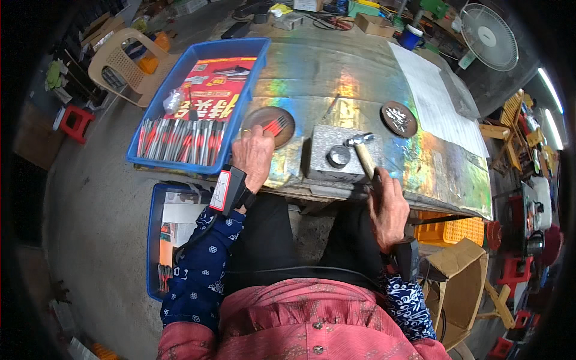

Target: The person repeatedly picks small metal pins from a tray, places each on a metal block, and taps it with a hammer. After each tap, the pin is placed into a small dish. The cycle continues with multiple pins throughout the clip.

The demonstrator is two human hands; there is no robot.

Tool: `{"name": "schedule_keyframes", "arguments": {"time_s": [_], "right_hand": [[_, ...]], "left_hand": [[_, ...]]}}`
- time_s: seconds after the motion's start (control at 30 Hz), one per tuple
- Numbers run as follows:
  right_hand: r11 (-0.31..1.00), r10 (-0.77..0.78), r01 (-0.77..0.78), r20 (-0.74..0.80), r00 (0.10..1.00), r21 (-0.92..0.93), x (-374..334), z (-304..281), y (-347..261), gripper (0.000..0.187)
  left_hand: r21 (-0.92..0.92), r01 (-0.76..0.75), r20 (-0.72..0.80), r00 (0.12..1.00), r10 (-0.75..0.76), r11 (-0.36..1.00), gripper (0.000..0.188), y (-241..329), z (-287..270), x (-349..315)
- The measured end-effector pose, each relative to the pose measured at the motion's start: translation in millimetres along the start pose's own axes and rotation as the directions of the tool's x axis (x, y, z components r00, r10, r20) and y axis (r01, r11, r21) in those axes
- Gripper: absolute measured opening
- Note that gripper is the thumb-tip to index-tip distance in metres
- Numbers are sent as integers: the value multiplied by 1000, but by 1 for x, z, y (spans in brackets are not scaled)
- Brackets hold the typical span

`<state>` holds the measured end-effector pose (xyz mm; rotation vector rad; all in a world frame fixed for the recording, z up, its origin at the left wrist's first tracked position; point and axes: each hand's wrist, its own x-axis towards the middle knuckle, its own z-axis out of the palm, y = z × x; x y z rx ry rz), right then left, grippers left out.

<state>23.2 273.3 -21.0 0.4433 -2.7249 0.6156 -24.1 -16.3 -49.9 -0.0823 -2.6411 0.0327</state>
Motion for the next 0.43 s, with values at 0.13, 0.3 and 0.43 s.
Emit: {"name": "schedule_keyframes", "arguments": {"time_s": [0.13,0.3,0.43], "right_hand": [[1000,12,-12,8,1000,22,0,1,1,53],[1000,12,-12,26,1000,6,0,3,4,57],[1000,-26,26,21,999,3,-1,3,6,60]], "left_hand": [[-194,39,-162,984,-71,980,10,-9,-23,-10],[-66,284,-120,949,-290,957,9,-62,-51,-13],[-9,368,-14,930,-368,930,13,-90,-53,-19]]}}
